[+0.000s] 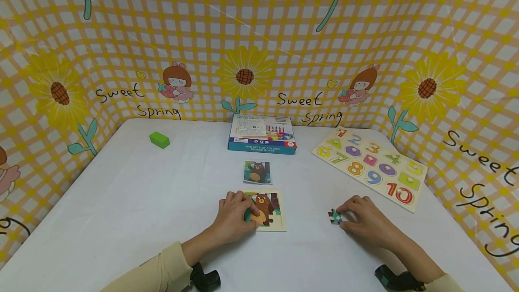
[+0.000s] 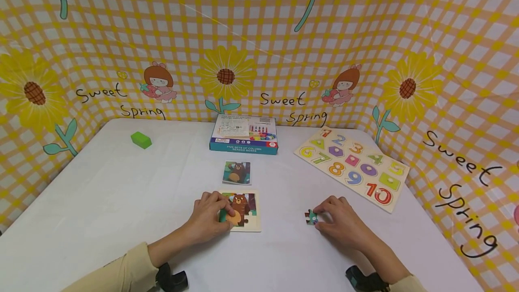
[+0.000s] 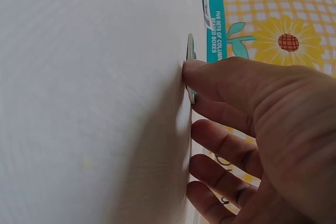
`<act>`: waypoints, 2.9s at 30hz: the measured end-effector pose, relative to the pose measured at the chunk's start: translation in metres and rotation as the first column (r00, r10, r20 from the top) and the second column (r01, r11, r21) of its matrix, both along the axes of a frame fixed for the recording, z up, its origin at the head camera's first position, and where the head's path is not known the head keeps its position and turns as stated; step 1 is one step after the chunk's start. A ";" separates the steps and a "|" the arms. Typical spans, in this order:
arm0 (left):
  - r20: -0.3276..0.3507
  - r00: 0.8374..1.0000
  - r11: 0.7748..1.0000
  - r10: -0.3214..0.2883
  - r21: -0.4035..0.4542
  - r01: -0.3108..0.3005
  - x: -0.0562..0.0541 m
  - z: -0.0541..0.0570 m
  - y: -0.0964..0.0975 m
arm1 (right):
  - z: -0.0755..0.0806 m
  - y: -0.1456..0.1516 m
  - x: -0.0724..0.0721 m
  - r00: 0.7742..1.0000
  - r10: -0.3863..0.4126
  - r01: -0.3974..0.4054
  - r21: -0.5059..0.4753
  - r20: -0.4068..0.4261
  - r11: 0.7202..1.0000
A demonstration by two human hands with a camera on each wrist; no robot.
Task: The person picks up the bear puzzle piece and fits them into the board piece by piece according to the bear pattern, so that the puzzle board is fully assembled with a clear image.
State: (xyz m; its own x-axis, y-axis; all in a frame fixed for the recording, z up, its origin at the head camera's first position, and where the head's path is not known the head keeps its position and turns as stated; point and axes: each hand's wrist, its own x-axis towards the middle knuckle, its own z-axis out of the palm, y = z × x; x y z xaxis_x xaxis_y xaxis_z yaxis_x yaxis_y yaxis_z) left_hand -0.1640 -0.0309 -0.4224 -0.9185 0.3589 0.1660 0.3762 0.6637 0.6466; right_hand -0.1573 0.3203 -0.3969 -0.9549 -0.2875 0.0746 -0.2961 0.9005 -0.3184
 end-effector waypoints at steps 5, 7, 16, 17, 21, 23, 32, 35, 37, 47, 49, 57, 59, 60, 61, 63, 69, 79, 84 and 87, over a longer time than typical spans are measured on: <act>0.002 1.000 1.000 -0.002 0.003 0.002 0.000 0.000 0.000 | 0.000 0.000 0.000 1.000 -0.001 0.001 -0.007 0.004 1.000; 0.005 1.000 1.000 -0.002 0.006 0.002 0.000 0.000 0.000 | 0.000 0.000 0.000 1.000 -0.003 0.003 -0.007 0.005 1.000; 0.009 1.000 1.000 -0.002 0.010 0.002 0.000 0.000 -0.001 | 0.004 -0.005 0.000 1.000 0.001 -0.001 -0.003 0.002 1.000; 0.008 1.000 1.000 -0.003 0.010 0.003 0.000 0.000 -0.001 | 0.006 -0.007 0.001 1.000 0.002 -0.002 -0.009 0.002 1.000; 0.004 1.000 1.000 -0.003 0.008 0.003 0.000 0.000 -0.001 | 0.011 -0.018 0.001 1.000 0.025 -0.025 -0.042 0.001 0.999; 0.002 1.000 1.000 -0.001 0.006 0.001 0.000 0.000 -0.001 | 0.013 -0.025 0.001 0.999 0.039 -0.039 -0.052 0.001 0.998; -0.003 1.000 1.000 0.001 0.013 -0.001 0.000 0.000 -0.001 | 0.013 -0.059 -0.008 0.996 0.084 -0.084 -0.047 -0.009 0.995; -0.003 1.000 1.000 0.003 0.014 -0.003 0.000 0.000 -0.001 | 0.011 -0.070 -0.011 0.994 0.105 -0.106 -0.039 -0.022 0.994; -0.005 1.000 1.000 0.004 0.015 -0.004 0.001 0.000 -0.001 | 0.010 -0.078 -0.012 0.993 0.118 -0.119 -0.037 -0.023 0.992; -0.009 1.000 1.000 0.009 0.012 -0.009 0.001 0.000 0.000 | 0.006 -0.110 -0.016 0.980 0.199 -0.198 -0.035 0.015 0.980; -0.009 1.000 1.000 0.010 0.010 -0.010 0.001 0.000 0.000 | 0.005 -0.115 -0.015 0.976 0.215 -0.214 -0.033 0.019 0.976; -0.009 1.000 1.000 0.012 0.004 -0.012 0.001 0.000 0.000 | 0.003 -0.124 -0.016 0.967 0.255 -0.255 -0.001 -0.003 0.967; -0.011 1.000 1.000 0.013 0.002 -0.013 0.001 0.000 0.000 | 0.002 -0.125 -0.016 0.965 0.263 -0.263 0.004 -0.012 0.965; -0.013 1.000 1.000 0.013 0.001 -0.013 0.001 0.001 0.000 | 0.001 -0.126 -0.016 0.965 0.262 -0.262 0.004 -0.012 0.965; -0.015 1.000 1.000 0.014 0.001 -0.014 0.001 0.001 0.000 | 0.001 -0.126 -0.017 0.965 0.261 -0.261 0.004 -0.013 0.965; -0.017 1.000 1.000 0.014 -0.001 -0.014 0.001 0.001 0.001 | 0.000 -0.127 -0.017 0.966 0.257 -0.257 0.003 -0.009 0.966; -0.015 1.000 1.000 0.016 -0.003 -0.016 0.001 0.001 0.001 | 0.000 -0.128 -0.016 0.967 0.254 -0.254 -0.007 0.005 0.967; -0.031 0.999 1.000 0.007 -0.006 -0.007 0.002 0.002 0.001 | 0.000 -0.129 -0.016 0.968 0.251 -0.251 -0.002 0.011 0.968; -0.035 0.999 1.000 0.008 -0.018 -0.008 0.002 0.004 0.004 | 0.000 -0.129 -0.016 0.967 0.253 -0.253 -0.002 0.008 0.967; -0.036 0.999 1.000 0.000 -0.025 -0.001 0.001 0.005 0.009 | 0.000 -0.128 -0.016 0.966 0.257 -0.257 -0.005 0.008 0.966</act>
